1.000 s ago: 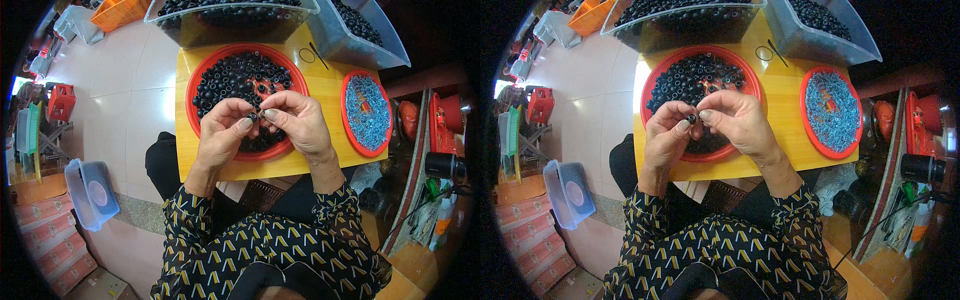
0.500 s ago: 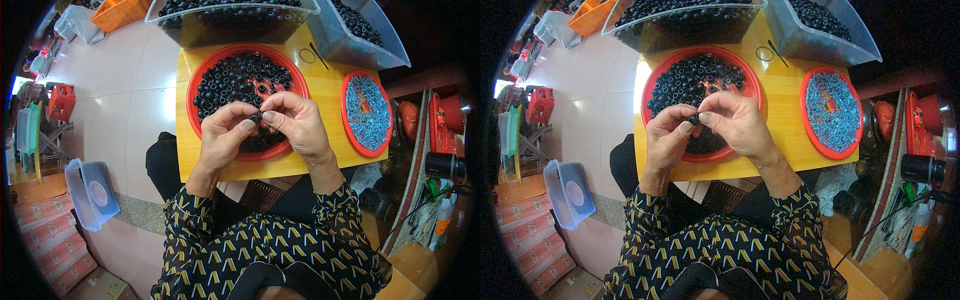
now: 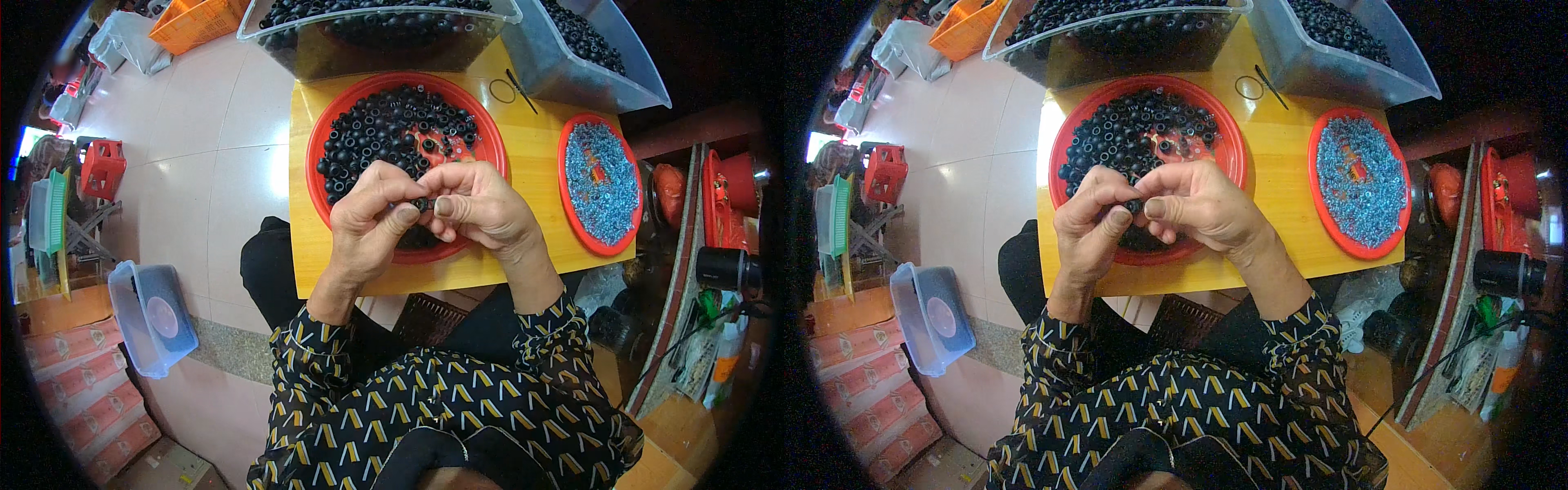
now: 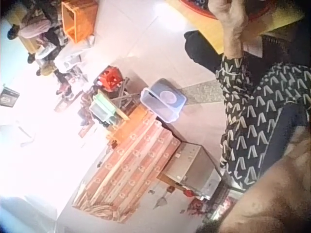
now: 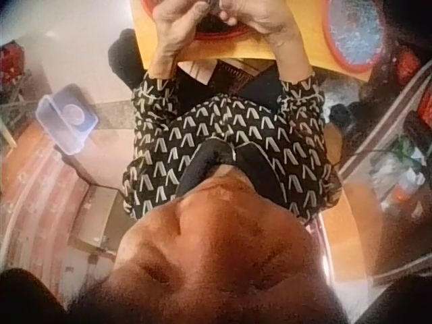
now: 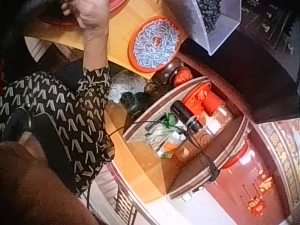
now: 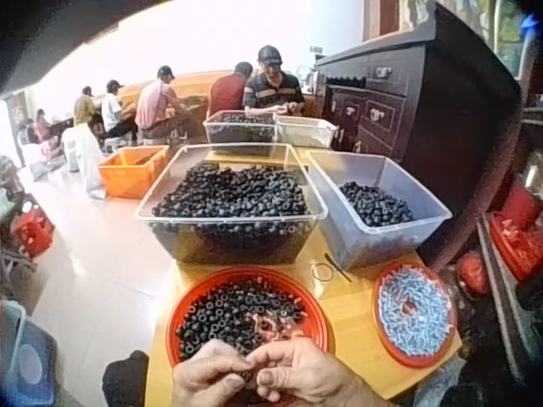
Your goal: The person assembles small components by taking black plastic pieces and inserting metal fasteners into them by hand.
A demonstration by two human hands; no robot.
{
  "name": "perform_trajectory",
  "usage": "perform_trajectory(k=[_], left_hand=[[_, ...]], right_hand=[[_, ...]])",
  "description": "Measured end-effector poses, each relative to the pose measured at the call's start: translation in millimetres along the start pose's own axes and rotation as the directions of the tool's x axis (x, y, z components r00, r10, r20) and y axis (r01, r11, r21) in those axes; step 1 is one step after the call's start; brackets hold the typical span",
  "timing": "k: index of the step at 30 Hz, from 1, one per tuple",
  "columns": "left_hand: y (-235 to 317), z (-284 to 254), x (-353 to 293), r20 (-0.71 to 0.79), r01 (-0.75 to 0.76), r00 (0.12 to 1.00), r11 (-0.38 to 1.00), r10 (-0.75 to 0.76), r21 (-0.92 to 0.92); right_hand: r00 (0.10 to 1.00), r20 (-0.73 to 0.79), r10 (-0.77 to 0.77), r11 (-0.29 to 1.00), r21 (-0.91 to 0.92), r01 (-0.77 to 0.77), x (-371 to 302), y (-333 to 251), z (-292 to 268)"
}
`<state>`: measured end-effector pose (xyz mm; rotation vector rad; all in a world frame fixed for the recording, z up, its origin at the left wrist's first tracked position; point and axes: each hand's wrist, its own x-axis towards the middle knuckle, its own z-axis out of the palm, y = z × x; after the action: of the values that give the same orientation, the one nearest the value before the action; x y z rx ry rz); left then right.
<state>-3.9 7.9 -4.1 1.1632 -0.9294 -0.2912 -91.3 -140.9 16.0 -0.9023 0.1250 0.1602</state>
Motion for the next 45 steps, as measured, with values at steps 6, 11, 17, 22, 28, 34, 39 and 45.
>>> perform_trajectory(k=[6, 11, 17, 22, 28, 34, 39, 45], left_hand=[[10.5, 1.3, 2.0, 0.078, -0.010, 0.997, 0.993, 0.001, 0.115], [7.2, 2.4, 2.8, 0.113, -0.117, 0.988, 0.989, 0.106, 0.093], [10.7, 4.3, 3.7, 0.109, -0.132, 0.987, 0.984, 0.119, 0.119], [9.7, 5.2, 5.6, 0.129, -0.181, 0.979, 0.961, 0.156, 0.210], [7.3, 2.9, 5.6, 0.121, -0.150, 0.985, 0.954, 0.122, 0.260], [8.2, -2.8, 7.7, -0.053, 0.074, 0.997, 0.933, -0.059, 0.353], [-6.0, 1.8, 17.4, 0.297, -0.255, 0.954, 0.645, 0.045, 0.721], [-8.0, 7.9, 20.1, 0.292, -0.235, 0.954, 0.446, -0.064, 0.864]], right_hand=[[0.996, 0.084, 0.015, 1.000, 0.016, -0.017, -3.8, 0.2, 0.9], [0.995, 0.103, 0.010, 0.999, 0.046, -0.015, -5.0, 3.4, 1.9], [0.995, 0.097, -0.001, 0.998, 0.056, -0.004, -5.1, 3.6, 3.4], [0.995, 0.095, -0.014, 0.998, 0.055, 0.009, -1.6, 8.3, 2.5], [0.999, 0.034, -0.015, 0.999, 0.029, 0.014, -4.5, -2.2, 3.8], [0.823, -0.145, -0.549, 0.819, -0.287, 0.496, -26.2, -89.6, -25.0], [0.616, -0.374, -0.693, 0.660, -0.673, 0.334, -24.6, -186.8, -80.4], [0.599, -0.013, -0.800, -0.042, -0.996, -0.078, -17.1, -115.3, -45.0]])
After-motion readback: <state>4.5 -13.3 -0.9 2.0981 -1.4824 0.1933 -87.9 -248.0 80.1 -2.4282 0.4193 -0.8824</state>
